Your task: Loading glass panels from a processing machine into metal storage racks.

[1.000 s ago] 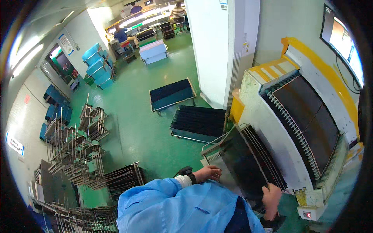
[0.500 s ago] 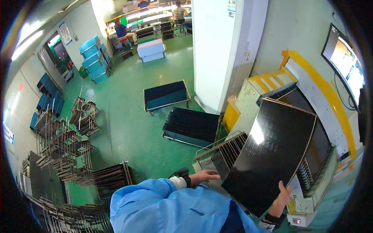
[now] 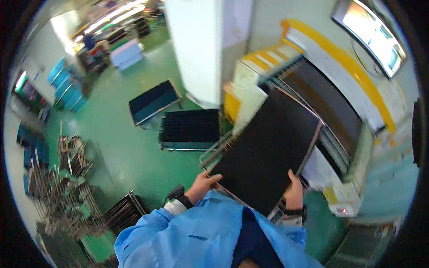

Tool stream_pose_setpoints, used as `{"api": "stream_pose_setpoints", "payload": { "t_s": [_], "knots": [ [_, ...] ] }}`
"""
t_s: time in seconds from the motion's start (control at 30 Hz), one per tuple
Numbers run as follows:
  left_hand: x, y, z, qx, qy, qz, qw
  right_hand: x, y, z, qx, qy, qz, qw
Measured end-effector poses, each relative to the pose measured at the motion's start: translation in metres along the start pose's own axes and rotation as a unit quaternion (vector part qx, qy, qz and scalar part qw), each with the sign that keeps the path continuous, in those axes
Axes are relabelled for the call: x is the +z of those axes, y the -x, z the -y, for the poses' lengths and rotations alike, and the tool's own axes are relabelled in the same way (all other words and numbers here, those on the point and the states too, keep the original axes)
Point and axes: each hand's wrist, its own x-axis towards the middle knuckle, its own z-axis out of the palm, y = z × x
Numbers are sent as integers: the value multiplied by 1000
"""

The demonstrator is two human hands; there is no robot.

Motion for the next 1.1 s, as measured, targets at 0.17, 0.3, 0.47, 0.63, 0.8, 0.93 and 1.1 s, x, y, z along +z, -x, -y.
{"api": "stream_pose_setpoints", "payload": {
  "t_s": [0.17, 0.3, 0.47, 0.63, 0.8, 0.93, 1.1],
  "knots": [
    [10, 6, -30, -14, 23, 46, 999, -72, -37, -65, -24, -49, 3, 998],
    [-1, -3, -24, -1, 15, 51, 999, -28, 30, -33, 78, -201, 40, 976],
    [9, -11, -28, -3, 9, 75, 997, -25, 73, -60, 112, -215, -19, 970],
    [26, -23, -40, 23, -20, 89, 996, -24, 83, -74, 109, -239, -47, 964],
    [40, -38, -53, 41, -43, 108, 992, -7, 89, -42, 63, -246, -131, 958],
    [47, -44, -61, 50, -5, 94, 994, -21, 90, -36, -4, -270, -171, 948],
    [45, -52, -76, 33, 109, 120, 986, -52, 101, -40, -12, -269, -179, 946]
  ]
}}
